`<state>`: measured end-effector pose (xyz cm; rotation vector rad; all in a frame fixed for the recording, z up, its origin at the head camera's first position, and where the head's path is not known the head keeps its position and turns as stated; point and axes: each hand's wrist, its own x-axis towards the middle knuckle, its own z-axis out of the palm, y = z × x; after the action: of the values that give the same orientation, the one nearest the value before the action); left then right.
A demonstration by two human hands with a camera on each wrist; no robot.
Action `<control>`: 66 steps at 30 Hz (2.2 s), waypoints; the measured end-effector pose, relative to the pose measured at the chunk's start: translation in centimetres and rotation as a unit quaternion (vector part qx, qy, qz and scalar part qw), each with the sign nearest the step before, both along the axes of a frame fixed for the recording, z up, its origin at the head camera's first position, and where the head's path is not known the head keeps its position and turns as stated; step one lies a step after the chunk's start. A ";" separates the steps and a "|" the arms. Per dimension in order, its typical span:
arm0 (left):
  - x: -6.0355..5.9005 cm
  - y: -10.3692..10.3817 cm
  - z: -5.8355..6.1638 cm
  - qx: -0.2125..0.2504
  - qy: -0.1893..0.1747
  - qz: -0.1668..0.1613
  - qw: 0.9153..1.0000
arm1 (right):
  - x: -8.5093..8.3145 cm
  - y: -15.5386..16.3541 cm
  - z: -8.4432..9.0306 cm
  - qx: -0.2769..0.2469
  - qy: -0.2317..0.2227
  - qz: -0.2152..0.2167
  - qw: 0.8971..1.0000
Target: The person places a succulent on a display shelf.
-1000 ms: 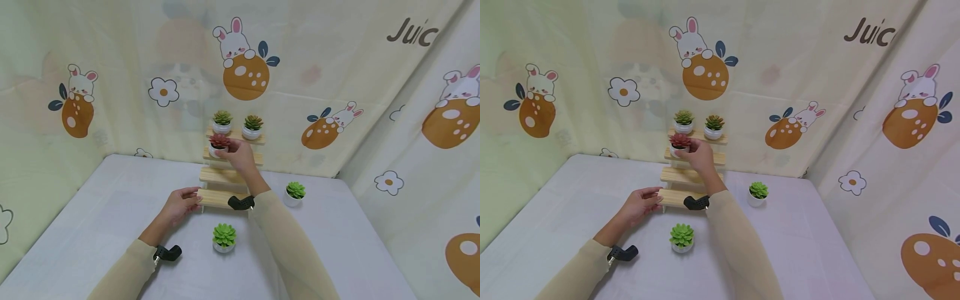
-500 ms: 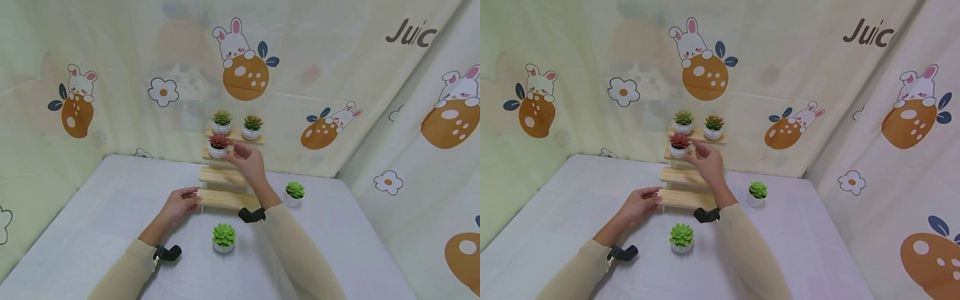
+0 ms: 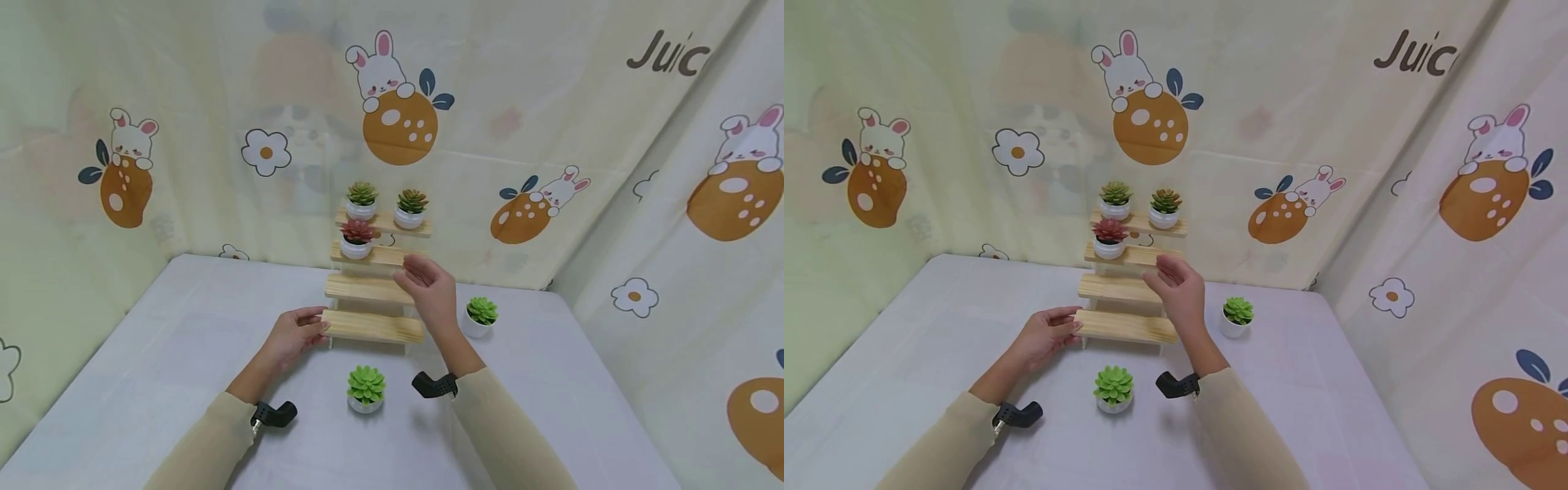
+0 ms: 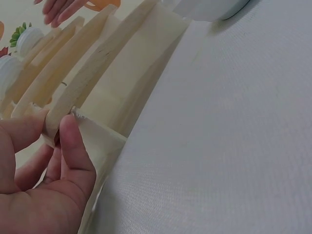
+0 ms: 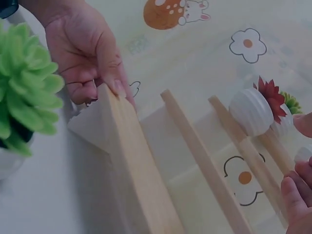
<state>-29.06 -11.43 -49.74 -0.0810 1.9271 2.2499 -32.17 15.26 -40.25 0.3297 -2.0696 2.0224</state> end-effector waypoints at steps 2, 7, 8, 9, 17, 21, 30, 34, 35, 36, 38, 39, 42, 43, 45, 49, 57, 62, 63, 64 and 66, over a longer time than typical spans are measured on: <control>0.0 0.0 0.0 0.002 0.003 0.000 1.000 | 0.5 0.5 -0.4 -0.006 0.009 -0.006 1.000; 0.0 0.2 0.0 0.000 0.004 -0.002 1.000 | 1.6 2.3 -1.8 -0.026 0.020 -0.036 0.999; 0.0 0.2 0.0 -0.001 0.002 -0.002 1.000 | 1.9 2.6 -2.1 -0.030 0.021 -0.044 0.998; 0.0 0.2 0.1 -0.003 0.001 -0.002 1.000 | 2.0 3.0 -2.4 -0.036 0.021 -0.052 0.998; 0.2 0.1 0.3 0.000 0.002 -0.003 1.000 | 3.1 6.7 -4.3 -0.029 0.044 -0.121 0.991; 0.2 0.1 0.2 0.004 0.003 -0.005 1.000 | 3.3 8.5 -5.0 -0.023 0.048 -0.159 0.986; 0.2 0.1 0.2 -0.006 -0.009 0.002 1.000 | 3.6 10.9 -5.3 -0.013 0.037 -0.250 0.967; 0.1 0.1 0.2 -0.011 -0.015 0.003 1.000 | 3.0 12.2 -6.5 0.015 0.031 -0.283 0.959; 0.1 0.1 0.1 -0.012 -0.015 0.002 1.000 | 2.6 12.6 -7.0 0.018 0.027 -0.287 0.957; 0.1 0.1 0.1 -0.011 -0.015 0.002 1.000 | 2.4 12.8 -7.3 0.017 0.021 -0.287 0.958; 0.0 0.0 0.0 -0.010 -0.016 0.003 1.000 | 2.1 13.2 -7.7 0.020 0.001 -0.282 0.959; 0.0 0.0 0.0 -0.009 -0.016 0.003 1.000 | 2.0 13.3 -7.9 0.024 -0.012 -0.277 0.961; 0.0 0.0 -0.1 -0.006 -0.016 0.002 1.000 | 1.9 13.7 -8.3 0.035 -0.062 -0.260 0.963; 0.0 0.0 -0.1 -0.006 -0.016 0.002 1.000 | 1.8 13.7 -8.5 0.041 -0.078 -0.255 0.963; 0.1 0.0 -0.2 -0.008 -0.016 0.002 1.000 | 1.7 13.9 -8.7 0.047 -0.105 -0.246 0.962; 0.1 0.0 -0.2 -0.008 -0.016 0.003 1.000 | 1.2 14.1 -9.0 0.047 -0.139 -0.226 0.963; 0.2 0.0 0.1 -0.010 -0.017 0.003 1.000 | 0.5 14.1 -9.4 0.049 -0.169 -0.213 0.961; 0.1 0.0 0.2 -0.006 -0.017 0.005 1.000 | 0.4 13.9 -9.4 0.071 -0.166 -0.218 0.959; 0.1 0.0 0.2 -0.005 -0.017 0.004 1.000 | 0.4 13.8 -9.3 0.074 -0.167 -0.220 0.958; 0.1 0.0 0.1 -0.004 -0.016 0.003 1.000 | 0.4 13.8 -9.3 0.076 -0.168 -0.220 0.958; 0.0 0.0 0.1 0.000 -0.018 0.005 1.000 | 0.5 13.8 -9.3 0.079 -0.170 -0.221 0.957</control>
<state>-29.02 -11.39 -49.69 -0.1300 1.9120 2.2388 -31.69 29.06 -49.53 -0.4537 -2.2476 1.7350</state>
